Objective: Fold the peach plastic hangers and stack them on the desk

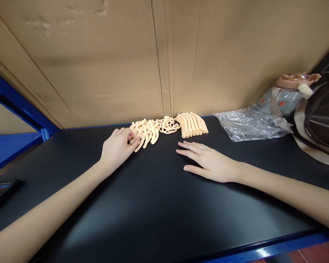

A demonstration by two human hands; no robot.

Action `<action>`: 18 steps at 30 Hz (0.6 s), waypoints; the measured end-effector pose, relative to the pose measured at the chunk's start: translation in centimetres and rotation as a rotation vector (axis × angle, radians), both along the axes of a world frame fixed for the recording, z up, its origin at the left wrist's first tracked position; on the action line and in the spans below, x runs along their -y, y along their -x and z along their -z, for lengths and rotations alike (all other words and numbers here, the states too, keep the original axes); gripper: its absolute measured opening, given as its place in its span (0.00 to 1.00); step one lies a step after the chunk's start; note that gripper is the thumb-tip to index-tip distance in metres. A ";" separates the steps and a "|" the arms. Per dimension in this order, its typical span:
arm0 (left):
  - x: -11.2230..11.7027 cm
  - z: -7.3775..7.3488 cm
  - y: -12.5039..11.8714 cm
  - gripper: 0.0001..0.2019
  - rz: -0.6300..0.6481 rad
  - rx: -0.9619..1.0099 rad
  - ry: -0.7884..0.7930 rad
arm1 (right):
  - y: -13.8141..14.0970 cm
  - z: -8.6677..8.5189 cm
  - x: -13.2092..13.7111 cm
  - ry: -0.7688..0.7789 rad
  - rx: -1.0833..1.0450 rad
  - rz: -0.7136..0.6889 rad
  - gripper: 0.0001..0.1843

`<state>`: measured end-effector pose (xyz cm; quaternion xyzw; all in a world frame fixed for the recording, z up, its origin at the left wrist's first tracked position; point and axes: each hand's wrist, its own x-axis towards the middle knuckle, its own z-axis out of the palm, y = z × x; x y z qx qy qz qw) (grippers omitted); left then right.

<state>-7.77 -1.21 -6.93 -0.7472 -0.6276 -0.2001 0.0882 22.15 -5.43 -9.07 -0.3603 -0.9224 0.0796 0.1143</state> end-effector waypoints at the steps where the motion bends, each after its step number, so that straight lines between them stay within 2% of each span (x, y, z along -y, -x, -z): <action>1: 0.0 0.0 0.0 0.11 -0.003 0.011 0.007 | 0.0 0.0 0.0 0.000 0.002 0.002 0.34; 18: -0.9 0.1 0.8 0.10 -0.192 0.246 0.070 | 0.0 0.2 -0.1 0.002 0.009 0.010 0.35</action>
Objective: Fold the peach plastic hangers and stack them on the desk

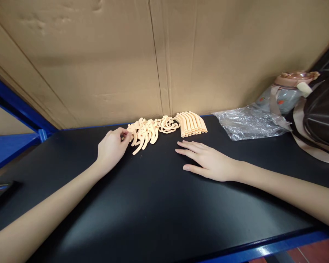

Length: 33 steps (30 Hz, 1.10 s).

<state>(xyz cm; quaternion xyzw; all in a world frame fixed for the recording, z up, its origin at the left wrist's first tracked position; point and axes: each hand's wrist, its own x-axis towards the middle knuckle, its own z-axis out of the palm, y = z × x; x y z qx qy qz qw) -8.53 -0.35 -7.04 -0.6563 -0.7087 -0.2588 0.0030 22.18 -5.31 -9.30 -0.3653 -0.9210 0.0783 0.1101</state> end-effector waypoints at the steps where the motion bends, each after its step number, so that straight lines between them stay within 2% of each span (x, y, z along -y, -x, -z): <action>1: -0.1 0.0 0.1 0.10 -0.014 0.023 0.000 | 0.0 0.0 0.0 0.000 0.000 0.000 0.35; 6: -1.0 0.1 1.0 0.09 -0.059 0.226 -0.073 | -0.1 0.1 0.0 0.001 -0.025 -0.007 0.34; 10: -1.0 0.6 0.8 0.09 -0.009 0.448 -0.195 | -0.1 0.0 0.0 0.015 -0.035 -0.011 0.33; 13: 0.3 1.0 -0.8 0.09 0.085 0.594 -0.227 | 0.0 0.1 0.0 0.023 -0.027 -0.008 0.35; 17: 3.4 0.8 -3.4 0.11 0.314 0.682 -0.143 | -0.1 0.1 0.0 0.041 -0.179 0.033 0.44; 20: 5.1 0.6 -4.2 0.11 0.473 0.653 -0.062 | -0.3 -0.1 0.1 0.006 -0.377 0.061 0.42; 23: 5.6 0.6 -4.3 0.07 0.614 0.532 -0.026 | -0.4 -0.3 0.4 0.015 -0.512 0.024 0.30; 27: 5.4 0.5 -4.2 0.05 0.681 0.418 -0.010 | -0.2 -0.6 0.6 0.047 -0.534 0.053 0.18; 33: 5.9 0.4 -4.4 0.07 0.798 0.235 0.056 | 0.0 -0.9 0.5 0.104 -0.528 0.082 0.17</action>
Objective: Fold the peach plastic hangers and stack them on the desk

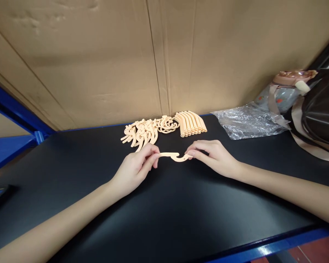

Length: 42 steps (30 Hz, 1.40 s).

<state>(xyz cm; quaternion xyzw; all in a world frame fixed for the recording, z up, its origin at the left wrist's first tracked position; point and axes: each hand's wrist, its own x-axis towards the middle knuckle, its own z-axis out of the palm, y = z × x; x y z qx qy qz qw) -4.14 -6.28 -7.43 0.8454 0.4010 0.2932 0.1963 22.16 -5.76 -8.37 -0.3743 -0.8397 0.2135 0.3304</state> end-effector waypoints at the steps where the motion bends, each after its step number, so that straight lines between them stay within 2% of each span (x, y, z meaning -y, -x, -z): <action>1: 0.1 0.0 0.0 0.07 0.015 -0.028 -0.002 | 0.0 0.0 0.0 0.003 0.023 -0.013 0.17; 7: 0.1 0.2 0.1 0.08 -0.001 -0.039 -0.020 | 0.2 -0.1 0.0 -0.067 0.124 -0.136 0.17; 11: 0.1 0.2 0.1 0.08 -0.024 -0.070 -0.053 | 0.2 0.1 0.0 -0.049 0.144 -0.099 0.17; 14: 0.2 0.2 0.2 0.07 -0.019 -0.117 -0.094 | 0.2 0.3 -0.1 0.000 0.088 -0.067 0.13; 22: 0.4 0.3 0.1 0.01 0.084 -0.226 -0.337 | 0.2 0.4 -0.6 0.098 -0.058 0.040 0.11; 26: 0.3 0.2 -0.1 0.03 0.071 -0.257 -0.325 | 0.2 0.6 -0.7 0.068 -0.011 0.028 0.12; 32: 0.4 0.2 -0.3 0.04 0.073 -0.333 -0.339 | 0.3 0.8 -0.6 -0.101 0.140 0.039 0.09; 36: 0.3 0.1 -0.3 0.07 0.035 -0.381 -0.338 | 0.3 0.8 -0.7 -0.112 0.160 0.025 0.08; 42: 0.4 -0.1 -0.4 0.09 0.061 -0.406 -0.298 | 0.3 0.9 -0.7 -0.112 0.178 0.005 0.09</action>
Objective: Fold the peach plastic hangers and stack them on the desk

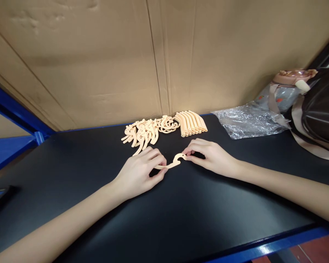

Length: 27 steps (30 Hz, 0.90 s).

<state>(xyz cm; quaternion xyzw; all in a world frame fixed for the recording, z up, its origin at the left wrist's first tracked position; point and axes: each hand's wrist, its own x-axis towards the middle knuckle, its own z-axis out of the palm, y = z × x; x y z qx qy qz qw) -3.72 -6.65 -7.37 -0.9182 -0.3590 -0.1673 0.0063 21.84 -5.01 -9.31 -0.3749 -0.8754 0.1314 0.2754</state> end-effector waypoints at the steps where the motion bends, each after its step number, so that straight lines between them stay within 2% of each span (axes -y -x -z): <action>1: 0.0 0.0 0.0 0.09 -0.004 -0.001 -0.020 | 0.0 0.0 0.0 -0.003 0.007 -0.005 0.09; 4: -0.1 0.1 0.1 0.11 -0.105 -0.029 -0.196 | 0.1 -0.1 0.0 -0.020 0.034 -0.027 0.09; 7: -0.6 0.1 0.6 0.16 -0.328 -0.127 -0.375 | 0.1 -0.2 0.1 -0.033 0.058 -0.039 0.10; 10: -1.1 0.1 1.1 0.20 -0.535 -0.245 -0.388 | 0.0 -0.2 0.1 -0.048 0.067 -0.049 0.11; 13: -1.2 0.0 1.1 0.22 -0.671 -0.370 -0.326 | 0.0 -0.2 0.2 -0.066 0.083 -0.054 0.12; 16: -0.9 0.0 0.9 0.22 -0.710 -0.424 -0.288 | 0.0 -0.2 0.2 -0.075 0.095 -0.054 0.14; 27: -1.2 -0.2 1.0 0.16 -0.755 -0.437 -0.204 | 0.1 -0.3 0.3 -0.101 0.127 -0.068 0.15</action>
